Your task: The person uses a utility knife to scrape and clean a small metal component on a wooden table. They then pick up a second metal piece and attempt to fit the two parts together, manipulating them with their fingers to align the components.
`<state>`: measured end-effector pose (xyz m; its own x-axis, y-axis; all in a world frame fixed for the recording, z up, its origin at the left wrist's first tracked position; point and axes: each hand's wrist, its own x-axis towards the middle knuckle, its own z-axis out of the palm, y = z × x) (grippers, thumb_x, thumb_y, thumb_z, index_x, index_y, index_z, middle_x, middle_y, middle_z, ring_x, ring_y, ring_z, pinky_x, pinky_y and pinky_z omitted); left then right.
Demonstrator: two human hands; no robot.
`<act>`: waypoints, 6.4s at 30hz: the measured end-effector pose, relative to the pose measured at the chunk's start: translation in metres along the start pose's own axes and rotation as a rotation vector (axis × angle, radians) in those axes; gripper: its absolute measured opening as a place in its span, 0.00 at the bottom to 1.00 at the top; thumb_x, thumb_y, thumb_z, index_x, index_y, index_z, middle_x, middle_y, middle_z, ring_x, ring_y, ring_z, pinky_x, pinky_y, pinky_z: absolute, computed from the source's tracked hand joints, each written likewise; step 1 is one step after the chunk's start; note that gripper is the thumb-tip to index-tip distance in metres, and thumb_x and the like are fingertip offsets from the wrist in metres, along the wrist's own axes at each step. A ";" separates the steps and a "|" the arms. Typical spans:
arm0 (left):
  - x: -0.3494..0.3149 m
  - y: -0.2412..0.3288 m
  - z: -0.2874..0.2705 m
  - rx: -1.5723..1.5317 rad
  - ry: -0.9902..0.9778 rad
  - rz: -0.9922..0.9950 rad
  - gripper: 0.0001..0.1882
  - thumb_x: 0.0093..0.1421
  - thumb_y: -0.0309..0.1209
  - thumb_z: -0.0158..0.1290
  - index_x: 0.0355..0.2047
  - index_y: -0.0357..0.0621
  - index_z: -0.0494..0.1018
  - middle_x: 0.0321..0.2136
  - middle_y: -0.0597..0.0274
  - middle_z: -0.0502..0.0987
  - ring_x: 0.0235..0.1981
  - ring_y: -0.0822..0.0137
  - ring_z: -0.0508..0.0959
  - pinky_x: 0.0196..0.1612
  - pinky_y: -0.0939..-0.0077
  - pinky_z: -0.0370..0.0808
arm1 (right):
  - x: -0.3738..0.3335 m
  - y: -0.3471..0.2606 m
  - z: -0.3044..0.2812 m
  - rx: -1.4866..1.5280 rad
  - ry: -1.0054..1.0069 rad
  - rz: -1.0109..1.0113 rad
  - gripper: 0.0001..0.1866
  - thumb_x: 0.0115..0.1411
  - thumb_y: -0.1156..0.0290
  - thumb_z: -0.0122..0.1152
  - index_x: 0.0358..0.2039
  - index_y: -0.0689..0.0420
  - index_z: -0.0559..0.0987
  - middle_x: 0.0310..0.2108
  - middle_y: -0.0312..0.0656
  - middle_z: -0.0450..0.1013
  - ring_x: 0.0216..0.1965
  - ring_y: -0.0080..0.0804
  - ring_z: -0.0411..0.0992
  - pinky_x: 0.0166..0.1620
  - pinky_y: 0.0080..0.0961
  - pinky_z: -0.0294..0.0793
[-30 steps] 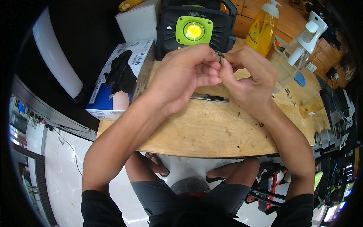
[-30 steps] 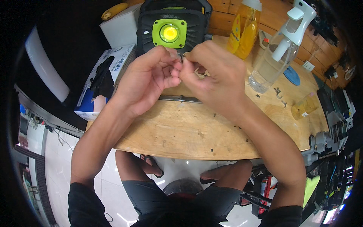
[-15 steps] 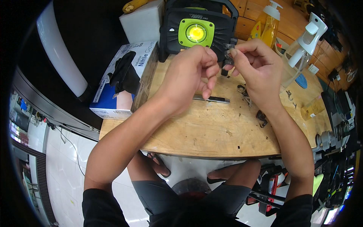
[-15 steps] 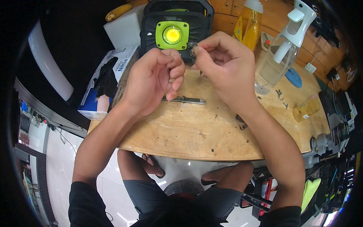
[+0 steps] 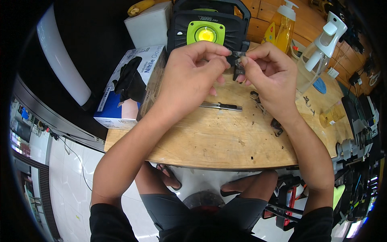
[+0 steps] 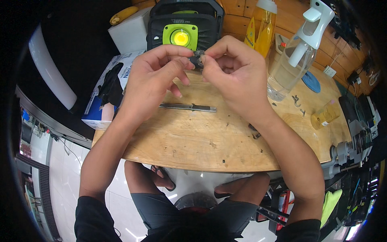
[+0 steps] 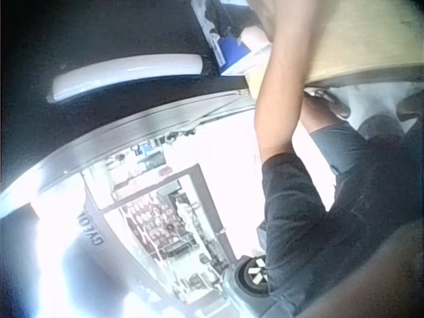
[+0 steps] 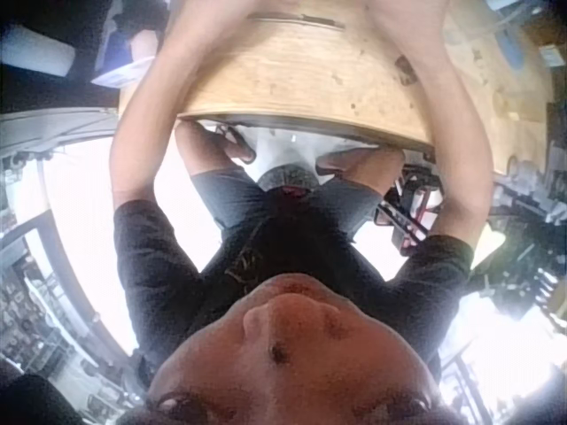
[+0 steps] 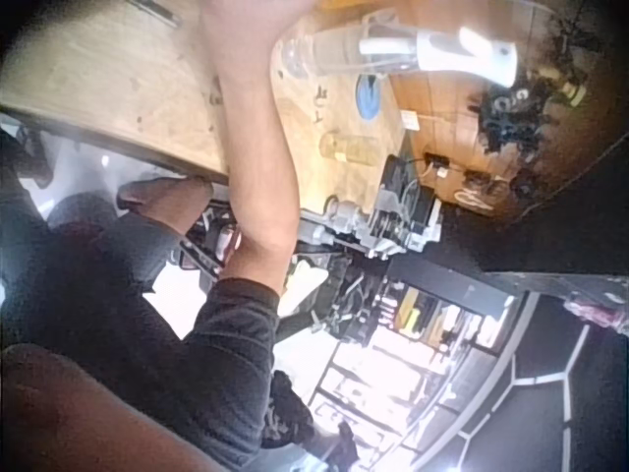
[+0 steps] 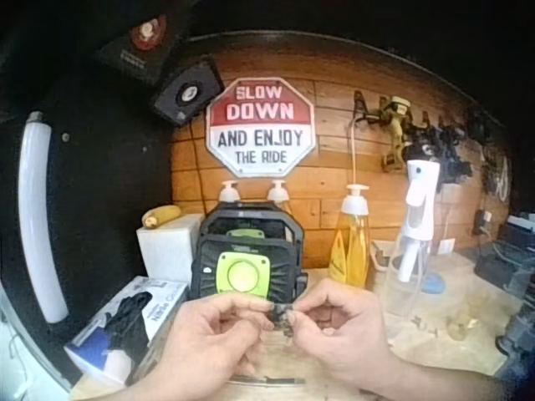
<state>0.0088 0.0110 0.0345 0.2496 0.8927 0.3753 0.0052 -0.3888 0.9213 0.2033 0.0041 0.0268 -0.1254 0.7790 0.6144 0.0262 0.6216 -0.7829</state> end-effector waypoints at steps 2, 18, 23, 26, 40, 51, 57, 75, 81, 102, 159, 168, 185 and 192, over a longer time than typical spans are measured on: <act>0.000 0.000 -0.001 0.042 0.004 0.046 0.12 0.67 0.31 0.57 0.45 0.36 0.82 0.34 0.60 0.84 0.33 0.75 0.81 0.30 0.81 0.78 | 0.000 0.001 0.001 -0.026 0.031 0.000 0.04 0.63 0.79 0.64 0.35 0.64 0.77 0.31 0.34 0.77 0.31 0.16 0.76 0.35 0.14 0.76; 0.002 -0.010 -0.001 0.305 0.079 0.118 0.14 0.65 0.33 0.61 0.24 0.40 0.75 0.22 0.69 0.77 0.23 0.80 0.77 0.24 0.85 0.73 | 0.003 0.009 0.003 -0.383 0.126 -0.185 0.04 0.56 0.79 0.68 0.29 0.63 0.79 0.26 0.35 0.77 0.25 0.17 0.77 0.27 0.14 0.73; 0.003 -0.009 -0.003 0.361 -0.033 -0.011 0.18 0.66 0.34 0.61 0.20 0.40 0.74 0.16 0.71 0.74 0.19 0.82 0.74 0.22 0.85 0.69 | 0.004 0.010 0.002 -0.320 0.129 -0.171 0.05 0.58 0.78 0.67 0.29 0.63 0.79 0.26 0.34 0.77 0.26 0.15 0.76 0.27 0.14 0.73; 0.003 -0.010 -0.002 0.496 -0.030 0.078 0.18 0.66 0.35 0.61 0.21 0.40 0.75 0.15 0.71 0.74 0.19 0.81 0.73 0.21 0.83 0.68 | 0.003 0.008 0.001 -0.316 0.119 -0.159 0.05 0.58 0.78 0.67 0.29 0.63 0.78 0.26 0.34 0.77 0.26 0.14 0.76 0.28 0.14 0.73; 0.003 0.003 -0.006 0.665 -0.187 -0.051 0.17 0.67 0.40 0.61 0.30 0.37 0.77 0.20 0.68 0.76 0.25 0.78 0.76 0.30 0.80 0.72 | 0.003 0.010 0.000 -0.247 0.091 -0.172 0.05 0.60 0.79 0.66 0.30 0.63 0.77 0.26 0.31 0.74 0.26 0.10 0.72 0.26 0.11 0.69; 0.001 -0.005 0.000 0.342 -0.036 0.243 0.11 0.66 0.33 0.57 0.39 0.36 0.82 0.29 0.63 0.84 0.31 0.75 0.79 0.37 0.77 0.75 | 0.001 0.010 0.006 -0.396 0.076 -0.262 0.05 0.55 0.81 0.67 0.27 0.62 0.78 0.24 0.35 0.75 0.23 0.17 0.74 0.25 0.16 0.72; -0.001 -0.003 0.001 0.544 0.013 0.326 0.12 0.62 0.33 0.58 0.34 0.35 0.81 0.26 0.55 0.83 0.25 0.68 0.80 0.31 0.72 0.76 | 0.000 0.008 0.009 -0.522 0.020 -0.356 0.05 0.53 0.81 0.66 0.26 0.62 0.76 0.24 0.38 0.73 0.22 0.22 0.73 0.24 0.19 0.72; -0.001 -0.008 0.005 0.378 0.054 0.399 0.07 0.57 0.28 0.59 0.26 0.35 0.78 0.23 0.64 0.79 0.26 0.79 0.76 0.28 0.80 0.73 | -0.004 0.004 0.011 -0.634 0.062 -0.485 0.08 0.51 0.82 0.69 0.26 0.60 0.76 0.22 0.37 0.70 0.18 0.23 0.71 0.22 0.21 0.67; -0.010 -0.005 0.013 0.353 -0.009 0.361 0.07 0.58 0.27 0.58 0.26 0.35 0.78 0.23 0.64 0.78 0.25 0.78 0.75 0.28 0.81 0.72 | 0.004 0.005 0.001 -0.605 0.169 -0.429 0.08 0.51 0.81 0.70 0.25 0.61 0.76 0.21 0.36 0.71 0.18 0.19 0.70 0.22 0.18 0.67; -0.005 -0.007 0.004 0.152 0.058 0.160 0.13 0.67 0.32 0.60 0.45 0.36 0.83 0.36 0.60 0.85 0.35 0.74 0.83 0.34 0.80 0.80 | -0.003 0.005 0.009 -0.357 0.111 -0.270 0.05 0.56 0.81 0.66 0.27 0.62 0.77 0.22 0.35 0.75 0.20 0.17 0.73 0.23 0.18 0.69; -0.001 -0.007 0.007 -0.075 0.058 0.007 0.08 0.58 0.27 0.59 0.34 0.33 0.81 0.26 0.63 0.81 0.28 0.77 0.76 0.35 0.82 0.73 | -0.011 0.008 0.018 -0.048 0.094 -0.014 0.04 0.60 0.80 0.65 0.29 0.62 0.77 0.24 0.32 0.76 0.25 0.09 0.72 0.28 0.10 0.70; -0.001 -0.008 0.006 -0.180 0.004 -0.074 0.09 0.61 0.28 0.57 0.36 0.33 0.81 0.30 0.60 0.81 0.31 0.74 0.76 0.39 0.80 0.73 | -0.009 0.005 0.013 0.025 0.062 0.107 0.05 0.63 0.77 0.63 0.31 0.64 0.77 0.26 0.34 0.77 0.26 0.12 0.73 0.28 0.12 0.72; -0.003 -0.006 0.001 0.276 0.011 0.315 0.07 0.57 0.27 0.61 0.33 0.36 0.80 0.28 0.70 0.80 0.31 0.80 0.75 0.38 0.81 0.71 | -0.009 0.004 0.017 -0.566 0.117 -0.424 0.09 0.50 0.81 0.68 0.24 0.60 0.74 0.20 0.39 0.72 0.17 0.25 0.72 0.21 0.22 0.69; -0.004 -0.007 -0.001 0.306 -0.007 0.353 0.06 0.57 0.27 0.62 0.32 0.36 0.80 0.28 0.68 0.80 0.31 0.79 0.75 0.38 0.80 0.71 | -0.011 0.004 0.017 -0.604 0.090 -0.428 0.10 0.50 0.81 0.68 0.23 0.60 0.73 0.21 0.39 0.71 0.17 0.26 0.72 0.21 0.24 0.68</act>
<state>0.0065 0.0109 0.0263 0.2936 0.6928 0.6586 0.2039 -0.7185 0.6649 0.1879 -0.0030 0.0154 -0.1656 0.4464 0.8794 0.5370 0.7887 -0.2993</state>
